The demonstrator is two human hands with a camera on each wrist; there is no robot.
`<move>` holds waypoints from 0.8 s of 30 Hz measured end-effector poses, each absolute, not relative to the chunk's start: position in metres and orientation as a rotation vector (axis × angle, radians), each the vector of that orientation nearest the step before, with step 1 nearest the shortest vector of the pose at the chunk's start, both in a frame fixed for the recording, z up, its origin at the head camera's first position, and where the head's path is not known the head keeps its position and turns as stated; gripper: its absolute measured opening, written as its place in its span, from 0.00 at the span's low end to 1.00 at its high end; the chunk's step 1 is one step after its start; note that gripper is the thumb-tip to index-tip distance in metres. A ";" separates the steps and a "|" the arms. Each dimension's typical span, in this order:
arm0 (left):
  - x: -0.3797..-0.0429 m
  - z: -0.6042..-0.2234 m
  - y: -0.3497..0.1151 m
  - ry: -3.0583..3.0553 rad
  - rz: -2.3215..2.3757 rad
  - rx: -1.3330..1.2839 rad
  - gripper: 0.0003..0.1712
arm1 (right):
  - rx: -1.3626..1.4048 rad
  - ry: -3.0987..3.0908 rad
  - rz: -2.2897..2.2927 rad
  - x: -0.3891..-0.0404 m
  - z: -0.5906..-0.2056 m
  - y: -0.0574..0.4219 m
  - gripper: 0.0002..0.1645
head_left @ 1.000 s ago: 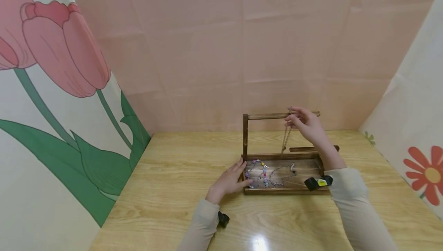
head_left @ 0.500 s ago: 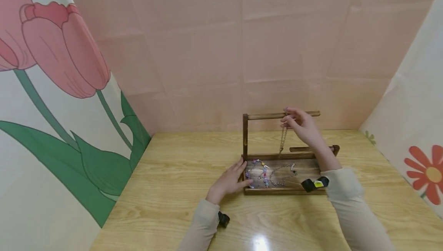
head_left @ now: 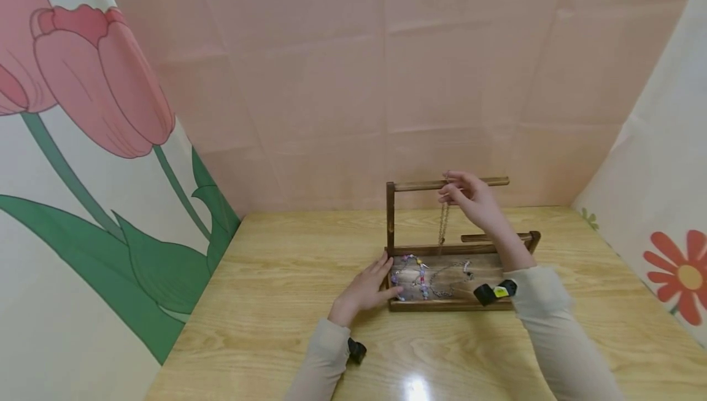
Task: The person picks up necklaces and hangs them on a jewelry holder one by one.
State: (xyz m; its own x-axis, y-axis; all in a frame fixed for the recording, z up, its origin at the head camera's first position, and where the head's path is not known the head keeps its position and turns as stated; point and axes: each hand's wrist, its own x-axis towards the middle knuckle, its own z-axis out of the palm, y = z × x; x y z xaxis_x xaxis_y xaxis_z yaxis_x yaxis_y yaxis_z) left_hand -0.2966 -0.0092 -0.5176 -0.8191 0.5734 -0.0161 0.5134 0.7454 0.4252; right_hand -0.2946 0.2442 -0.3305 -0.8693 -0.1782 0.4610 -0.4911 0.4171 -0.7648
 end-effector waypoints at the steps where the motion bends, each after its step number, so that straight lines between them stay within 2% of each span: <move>1: -0.297 -0.518 -0.009 2.796 0.619 0.876 0.46 | 0.582 -2.370 1.441 -0.297 -0.332 0.244 0.23; 11: -0.298 -0.519 -0.009 2.794 0.622 0.879 0.46 | 0.615 -2.346 1.496 -0.316 -0.350 0.247 0.24; 24: -0.299 -0.522 -0.008 2.812 0.611 0.874 0.46 | 0.625 -2.385 1.452 -0.302 -0.338 0.233 0.23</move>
